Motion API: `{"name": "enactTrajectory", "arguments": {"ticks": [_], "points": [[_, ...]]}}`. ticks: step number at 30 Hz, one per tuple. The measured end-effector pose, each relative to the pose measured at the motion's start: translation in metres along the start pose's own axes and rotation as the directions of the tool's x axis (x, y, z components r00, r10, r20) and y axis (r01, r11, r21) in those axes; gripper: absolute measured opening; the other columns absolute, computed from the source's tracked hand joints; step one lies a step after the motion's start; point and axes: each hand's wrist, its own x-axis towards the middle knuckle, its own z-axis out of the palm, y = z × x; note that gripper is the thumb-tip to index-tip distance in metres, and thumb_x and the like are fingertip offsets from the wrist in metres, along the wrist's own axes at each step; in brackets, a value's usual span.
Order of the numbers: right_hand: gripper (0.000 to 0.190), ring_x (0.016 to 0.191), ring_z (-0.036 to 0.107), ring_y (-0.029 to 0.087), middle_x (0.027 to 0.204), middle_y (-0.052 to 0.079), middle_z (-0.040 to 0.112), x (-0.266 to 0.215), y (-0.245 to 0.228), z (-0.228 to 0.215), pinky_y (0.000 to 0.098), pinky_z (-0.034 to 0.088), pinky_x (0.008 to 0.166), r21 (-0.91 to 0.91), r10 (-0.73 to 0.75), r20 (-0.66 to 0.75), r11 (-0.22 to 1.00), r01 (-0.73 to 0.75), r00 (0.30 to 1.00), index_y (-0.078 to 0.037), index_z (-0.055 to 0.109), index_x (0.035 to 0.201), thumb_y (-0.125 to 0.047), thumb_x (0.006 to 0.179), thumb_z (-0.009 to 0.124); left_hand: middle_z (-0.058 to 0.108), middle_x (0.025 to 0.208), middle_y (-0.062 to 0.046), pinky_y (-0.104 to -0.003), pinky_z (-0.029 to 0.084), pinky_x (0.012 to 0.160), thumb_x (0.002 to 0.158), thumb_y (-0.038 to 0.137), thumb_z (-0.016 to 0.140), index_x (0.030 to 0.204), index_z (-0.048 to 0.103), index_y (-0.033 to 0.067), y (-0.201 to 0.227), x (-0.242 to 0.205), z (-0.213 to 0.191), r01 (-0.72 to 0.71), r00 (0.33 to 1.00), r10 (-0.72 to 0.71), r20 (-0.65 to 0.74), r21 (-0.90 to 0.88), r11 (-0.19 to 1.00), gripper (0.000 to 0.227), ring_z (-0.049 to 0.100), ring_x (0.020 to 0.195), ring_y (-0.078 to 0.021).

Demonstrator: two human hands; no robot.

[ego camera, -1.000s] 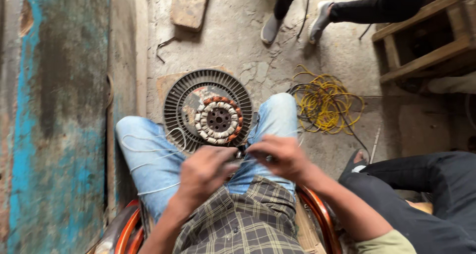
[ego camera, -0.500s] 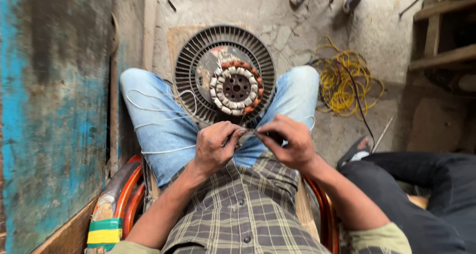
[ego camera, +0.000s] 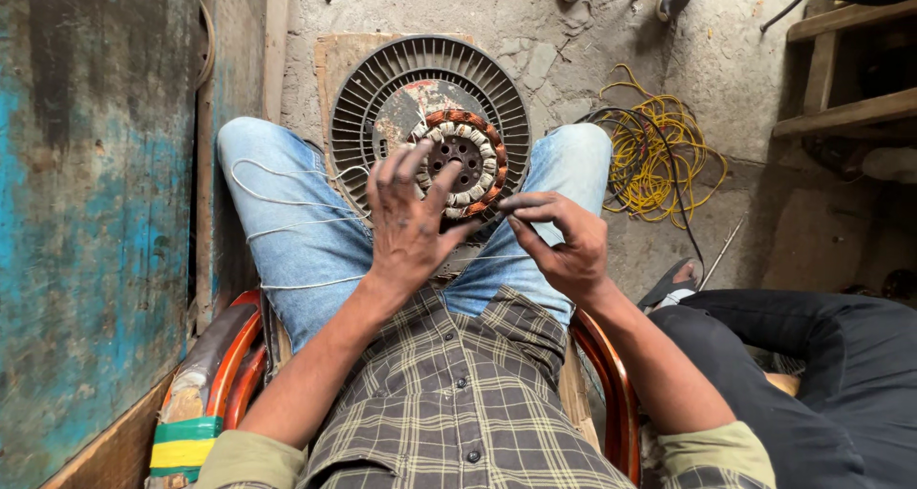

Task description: The person sits cross-legged on a chair and repeatedly ties white string around the copper windings of a motor stator resting on their lap. They pull the string tight and adjust the coils with both hands throughout the clip.

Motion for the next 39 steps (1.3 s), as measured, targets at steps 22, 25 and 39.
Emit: {"name": "enactTrajectory", "arguments": {"ticks": [22, 25, 39], "points": [[0.017, 0.104, 0.077, 0.025, 0.113, 0.014, 0.076, -0.008, 0.022, 0.033, 0.0309, 0.062, 0.085, -0.12, -0.09, -0.035, 0.989, 0.085, 0.995, -0.002, 0.062, 0.103, 0.004, 0.094, 0.075, 0.044, 0.148, -0.011, -0.047, 0.04, 0.124, 0.084, 0.031, 0.089, 0.13, 0.059, 0.0165, -0.048, -0.039, -0.006, -0.086, 0.996, 0.085, -0.016, -0.092, 0.992, 0.057, 0.041, 0.144, -0.0321], [0.017, 0.106, 0.077, 0.025, 0.114, 0.015, 0.076, -0.007, 0.021, 0.035, 0.0323, 0.063, 0.088, -0.13, -0.074, -0.061, 0.989, 0.066, 0.995, -0.002, 0.062, 0.104, 0.004, 0.095, 0.074, 0.048, 0.145, -0.007, -0.043, 0.043, 0.125, 0.093, 0.028, 0.086, 0.116, 0.063, 0.0142, -0.041, -0.052, -0.004, -0.018, 0.999, 0.015, -0.052, -0.057, 0.998, 0.035, 0.047, 0.142, -0.0277], [0.016, 0.103, 0.077, 0.025, 0.114, 0.015, 0.075, -0.013, 0.02, 0.04, 0.0319, 0.063, 0.084, -0.132, -0.091, -0.068, 0.988, 0.081, 0.994, -0.002, 0.062, 0.104, 0.003, 0.095, 0.074, 0.048, 0.143, -0.012, -0.045, 0.037, 0.119, 0.085, 0.043, 0.087, 0.09, 0.073, 0.0065, -0.015, -0.059, 0.009, 0.019, 0.994, -0.023, -0.111, -0.038, 0.999, 0.04, 0.038, 0.138, -0.0307]]}}
